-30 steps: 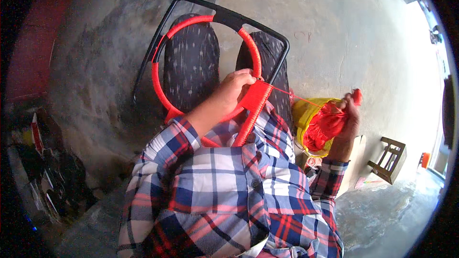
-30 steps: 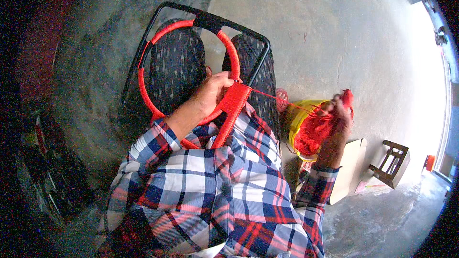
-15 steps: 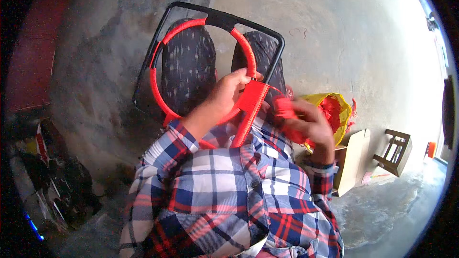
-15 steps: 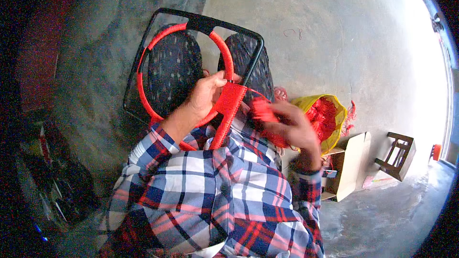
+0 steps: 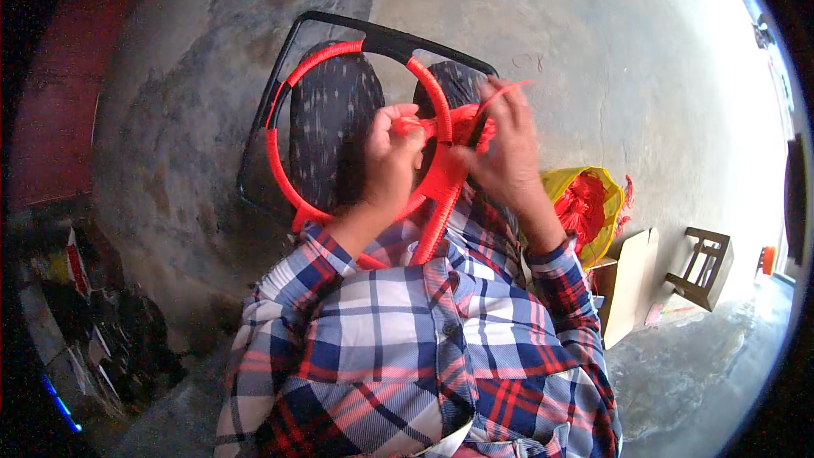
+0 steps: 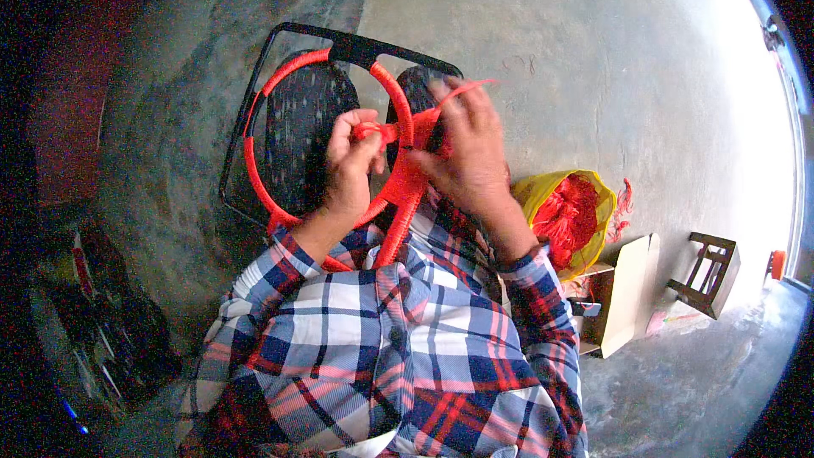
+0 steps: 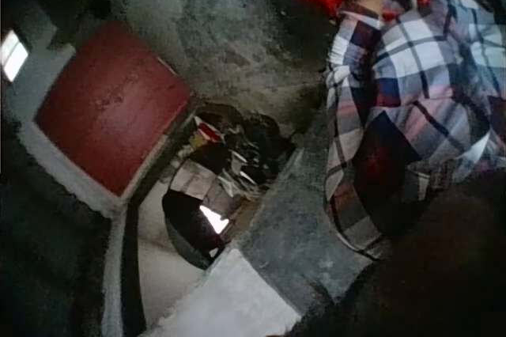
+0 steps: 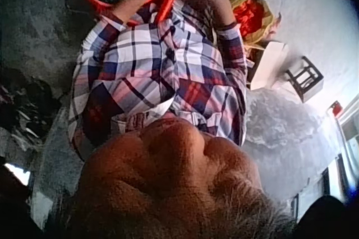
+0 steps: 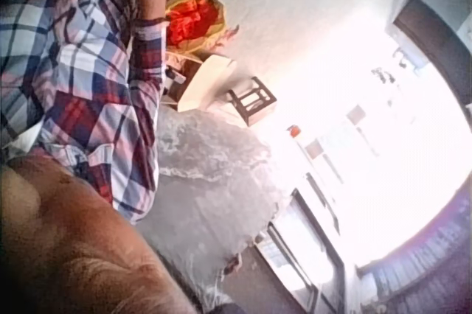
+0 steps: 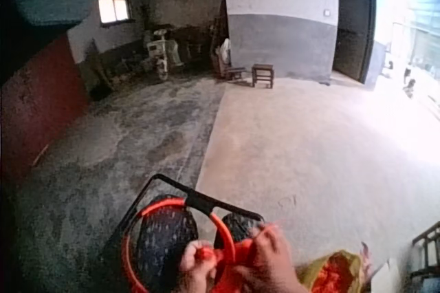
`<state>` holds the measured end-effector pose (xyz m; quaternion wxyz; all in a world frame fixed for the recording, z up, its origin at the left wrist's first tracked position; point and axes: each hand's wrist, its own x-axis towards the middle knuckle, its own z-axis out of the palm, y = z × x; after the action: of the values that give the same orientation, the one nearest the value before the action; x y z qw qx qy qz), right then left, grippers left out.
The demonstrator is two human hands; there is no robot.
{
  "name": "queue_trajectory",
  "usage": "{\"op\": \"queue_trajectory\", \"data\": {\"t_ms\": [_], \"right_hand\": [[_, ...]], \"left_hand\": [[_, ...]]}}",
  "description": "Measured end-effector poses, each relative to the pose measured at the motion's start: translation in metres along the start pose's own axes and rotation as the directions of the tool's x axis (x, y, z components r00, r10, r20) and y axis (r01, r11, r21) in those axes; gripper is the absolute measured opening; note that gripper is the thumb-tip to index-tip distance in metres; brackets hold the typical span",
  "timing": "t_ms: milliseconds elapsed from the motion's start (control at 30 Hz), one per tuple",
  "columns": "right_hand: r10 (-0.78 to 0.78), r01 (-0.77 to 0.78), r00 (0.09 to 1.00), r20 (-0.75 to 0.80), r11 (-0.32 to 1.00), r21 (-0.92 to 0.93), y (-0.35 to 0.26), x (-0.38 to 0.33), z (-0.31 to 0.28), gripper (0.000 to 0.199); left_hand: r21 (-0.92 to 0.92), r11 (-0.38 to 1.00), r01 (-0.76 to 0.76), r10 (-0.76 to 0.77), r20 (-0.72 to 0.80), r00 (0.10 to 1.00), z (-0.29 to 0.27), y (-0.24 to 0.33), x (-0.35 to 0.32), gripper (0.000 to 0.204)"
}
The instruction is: Wrapping a circular plastic frame with red mesh material for furniture manufacturing.
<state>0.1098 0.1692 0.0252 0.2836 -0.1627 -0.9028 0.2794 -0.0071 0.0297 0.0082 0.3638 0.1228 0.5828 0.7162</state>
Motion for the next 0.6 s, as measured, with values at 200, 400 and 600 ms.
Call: {"op": "queue_trajectory", "data": {"t_ms": [200, 400, 600], "right_hand": [[-0.115, 0.115, 0.993, -0.011, 0.97, 0.212, 0.009, 0.007, 0.023, 0.04], [0.194, -0.272, 0.925, 0.325, 0.938, 0.214, 0.023, -0.008, -0.046, 0.026], [0.635, -0.468, 0.748, 0.19, 0.302, 0.831, 0.094, -0.071, -0.085, 0.023]], "left_hand": [[0.033, 0.92, -0.39, 0.373, 0.227, 0.9, 0.011, 0.006, -0.007, 0.035], [-0.042, 0.999, -0.029, 0.028, -0.028, 0.999, -0.002, 0.002, 0.001, 0.028], [-0.02, 0.978, 0.21, -0.21, -0.007, 0.978, 0.003, 0.008, 0.002, 0.033]]}}
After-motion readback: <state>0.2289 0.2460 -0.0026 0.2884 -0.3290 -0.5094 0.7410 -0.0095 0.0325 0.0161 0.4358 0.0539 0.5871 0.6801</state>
